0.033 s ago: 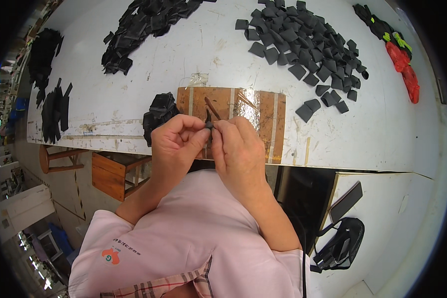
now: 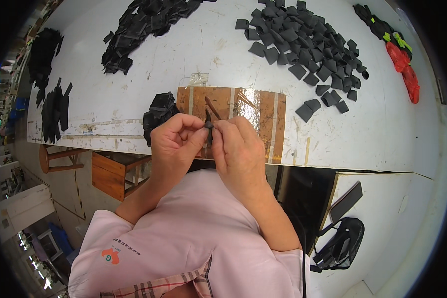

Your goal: Applying glue to small black rubber or plastic components and joining them together at a workbench.

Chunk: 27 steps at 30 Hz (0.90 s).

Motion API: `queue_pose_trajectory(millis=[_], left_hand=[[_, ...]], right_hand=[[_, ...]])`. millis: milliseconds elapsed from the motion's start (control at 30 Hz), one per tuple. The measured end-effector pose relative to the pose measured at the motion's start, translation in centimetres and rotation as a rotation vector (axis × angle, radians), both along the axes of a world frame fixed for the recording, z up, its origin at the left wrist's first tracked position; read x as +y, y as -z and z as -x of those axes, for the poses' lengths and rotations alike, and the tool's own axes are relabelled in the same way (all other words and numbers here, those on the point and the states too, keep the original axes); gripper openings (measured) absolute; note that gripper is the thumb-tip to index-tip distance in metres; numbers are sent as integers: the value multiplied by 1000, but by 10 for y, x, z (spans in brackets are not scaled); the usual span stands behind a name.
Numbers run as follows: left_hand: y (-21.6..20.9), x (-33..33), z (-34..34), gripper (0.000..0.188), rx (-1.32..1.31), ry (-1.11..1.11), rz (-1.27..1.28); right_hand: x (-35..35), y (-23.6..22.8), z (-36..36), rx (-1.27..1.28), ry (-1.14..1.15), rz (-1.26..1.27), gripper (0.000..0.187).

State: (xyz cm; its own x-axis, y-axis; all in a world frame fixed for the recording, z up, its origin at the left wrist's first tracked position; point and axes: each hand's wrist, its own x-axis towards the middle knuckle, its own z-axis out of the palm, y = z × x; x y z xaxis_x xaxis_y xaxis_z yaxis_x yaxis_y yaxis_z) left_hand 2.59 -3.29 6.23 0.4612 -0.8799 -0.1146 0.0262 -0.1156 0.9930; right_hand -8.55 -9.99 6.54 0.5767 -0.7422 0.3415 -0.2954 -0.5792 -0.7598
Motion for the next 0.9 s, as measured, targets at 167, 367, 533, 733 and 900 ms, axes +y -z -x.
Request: queue_pose_trajectory(millis=[167,367,533,733,900], left_hand=[[3,-2,0,4,-213,-68,55],[0,-2,9,7,-360,-83,220],[6,-4,14,10,-249,-263,157],[-15,0,-10,19,870,82,33],[3,-1,7,15,-279,-128,222]], right_hand=[[-2,0,5,-144,35,-144,11],[1,3,1,-233,-3,-28,18],[6,10,-7,6,97,289,15],[-4,-1,5,-329,70,-664,4],[-6,8,7,-853,-279,-1648,12]])
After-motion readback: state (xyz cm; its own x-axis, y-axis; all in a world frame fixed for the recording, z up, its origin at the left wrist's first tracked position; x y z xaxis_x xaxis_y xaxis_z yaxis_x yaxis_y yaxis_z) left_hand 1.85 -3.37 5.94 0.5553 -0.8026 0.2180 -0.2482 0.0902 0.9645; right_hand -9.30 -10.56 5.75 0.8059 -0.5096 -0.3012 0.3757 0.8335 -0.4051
